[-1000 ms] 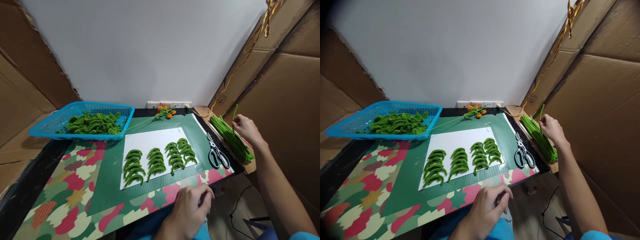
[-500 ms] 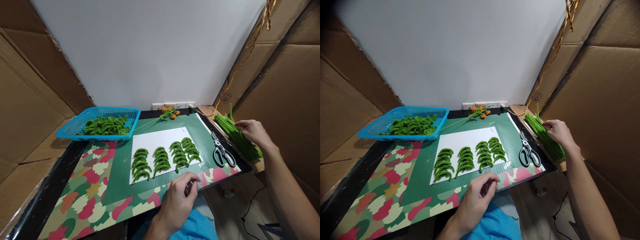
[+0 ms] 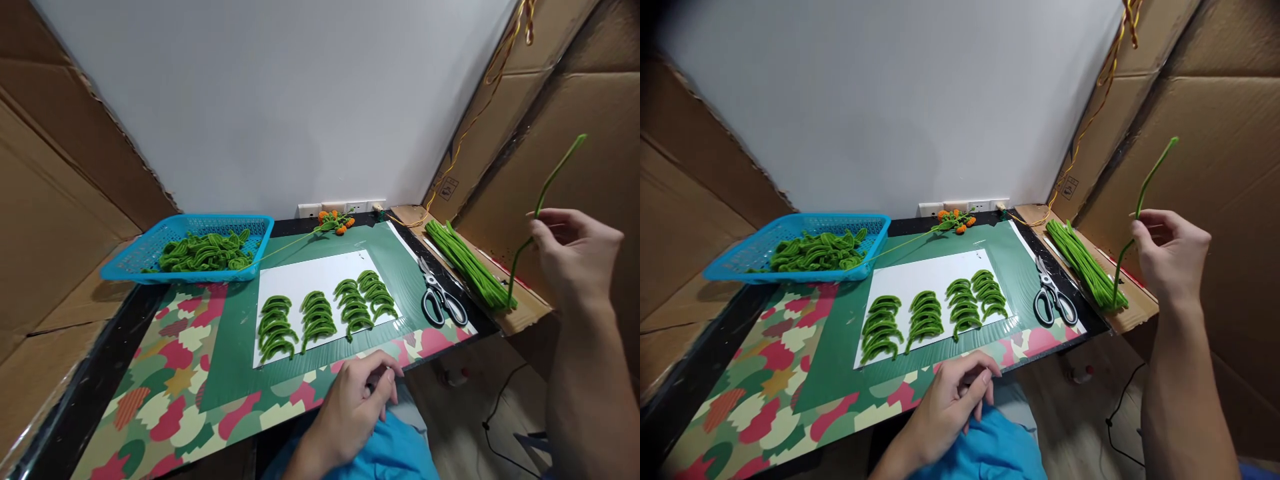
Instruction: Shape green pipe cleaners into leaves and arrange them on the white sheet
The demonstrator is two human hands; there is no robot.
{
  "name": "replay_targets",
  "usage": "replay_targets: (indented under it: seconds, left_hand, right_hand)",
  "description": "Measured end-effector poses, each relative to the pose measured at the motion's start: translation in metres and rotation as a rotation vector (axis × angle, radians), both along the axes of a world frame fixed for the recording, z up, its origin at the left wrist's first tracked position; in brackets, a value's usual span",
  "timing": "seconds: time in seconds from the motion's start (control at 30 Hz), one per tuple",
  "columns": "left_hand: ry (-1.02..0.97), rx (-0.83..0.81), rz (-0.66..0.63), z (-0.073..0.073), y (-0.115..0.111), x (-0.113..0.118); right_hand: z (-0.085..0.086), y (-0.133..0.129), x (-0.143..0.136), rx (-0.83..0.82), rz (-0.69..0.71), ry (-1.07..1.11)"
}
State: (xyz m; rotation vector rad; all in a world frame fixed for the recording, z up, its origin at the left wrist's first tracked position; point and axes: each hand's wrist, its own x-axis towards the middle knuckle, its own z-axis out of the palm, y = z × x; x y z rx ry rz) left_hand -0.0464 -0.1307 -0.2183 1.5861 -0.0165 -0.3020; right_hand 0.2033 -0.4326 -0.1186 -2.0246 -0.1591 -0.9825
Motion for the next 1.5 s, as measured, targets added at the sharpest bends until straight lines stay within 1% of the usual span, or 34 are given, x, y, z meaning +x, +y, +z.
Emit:
replay_targets:
  seconds: [0.03, 0.07, 0.13, 0.17, 0.2, 0.27, 0.3, 0.37, 0.43, 0.5, 0.63, 0.7, 0.8, 0.87, 0.93, 1.0, 1.1, 1.2, 1.27, 1.37, 1.5]
  left_hand:
    - [-0.008, 0.008, -0.003, 0.001, 0.000, -0.001]
    - [-0.016, 0.016, -0.008, 0.002, 0.000, -0.001]
    - [-0.025, 0.022, -0.010, 0.003, 0.000, -0.002]
    - [-0.024, 0.017, -0.004, 0.004, 0.000, -0.002]
    - [-0.020, 0.006, 0.006, 0.004, 0.000, -0.003]
    - [-0.010, -0.029, 0.010, 0.004, 0.001, -0.003]
    - [-0.005, -0.050, -0.001, 0.004, 0.002, -0.003]
    - [0.014, -0.088, -0.045, 0.004, 0.003, -0.003]
    - [0.050, -0.101, -0.067, 0.004, 0.004, -0.002]
    - [0.089, -0.096, -0.046, 0.004, 0.003, -0.001]
    - [0.094, -0.105, 0.106, 0.000, 0.001, -0.001]
    - [0.074, -0.126, 0.168, -0.004, -0.001, 0.000]
    - [0.054, -0.185, 0.216, -0.008, -0.002, 0.002]
    - [0.041, -0.236, 0.232, -0.009, -0.002, 0.004]
    - [0.030, -0.288, 0.267, -0.008, -0.002, 0.006]
    - [0.021, -0.343, 0.349, -0.006, -0.001, 0.007]
    - [-0.010, -0.391, 0.501, -0.004, -0.001, 0.005]
    - [-0.060, -0.359, 0.658, -0.004, 0.001, 0.000]
    - [-0.092, -0.299, 0.720, -0.004, 0.003, -0.004]
    - [-0.130, -0.225, 0.729, -0.004, 0.005, -0.010]
    - [-0.164, -0.227, 0.760, 0.003, 0.003, -0.016]
  right_hand:
    - [0.001, 0.003, -0.010, 0.051, 0.057, -0.026]
    - [0.002, 0.008, -0.021, 0.151, 0.130, -0.042]
    - [-0.003, 0.023, -0.049, 0.398, 0.265, -0.029]
    - [-0.008, 0.032, -0.064, 0.525, 0.358, 0.029]
    - [-0.015, 0.042, -0.079, 0.609, 0.467, 0.134]
    - [-0.035, 0.063, -0.107, 0.680, 0.644, 0.376]
    - [-0.046, 0.072, -0.120, 0.697, 0.702, 0.454]
    - [-0.069, 0.089, -0.139, 0.726, 0.735, 0.548]
    - [-0.086, 0.101, -0.151, 0.788, 0.682, 0.544]
    - [-0.097, 0.106, -0.157, 0.859, 0.623, 0.514]
    - [-0.105, 0.102, -0.164, 0.951, 0.528, 0.439]
    - [-0.106, 0.097, -0.168, 0.986, 0.473, 0.411]
    - [-0.107, 0.092, -0.176, 1.080, 0.392, 0.357]
    - [-0.107, 0.091, -0.182, 1.128, 0.401, 0.344]
    - [-0.107, 0.093, -0.188, 1.154, 0.439, 0.364]
    - [-0.107, 0.097, -0.194, 1.177, 0.452, 0.378]
    - [-0.106, 0.105, -0.200, 1.193, 0.432, 0.347]
    - [-0.103, 0.112, -0.204, 1.194, 0.399, 0.293]
    - [-0.102, 0.115, -0.206, 1.207, 0.368, 0.261]
    - [-0.099, 0.119, -0.209, 1.208, 0.327, 0.210]
    - [-0.096, 0.125, -0.213, 1.114, 0.272, 0.090]
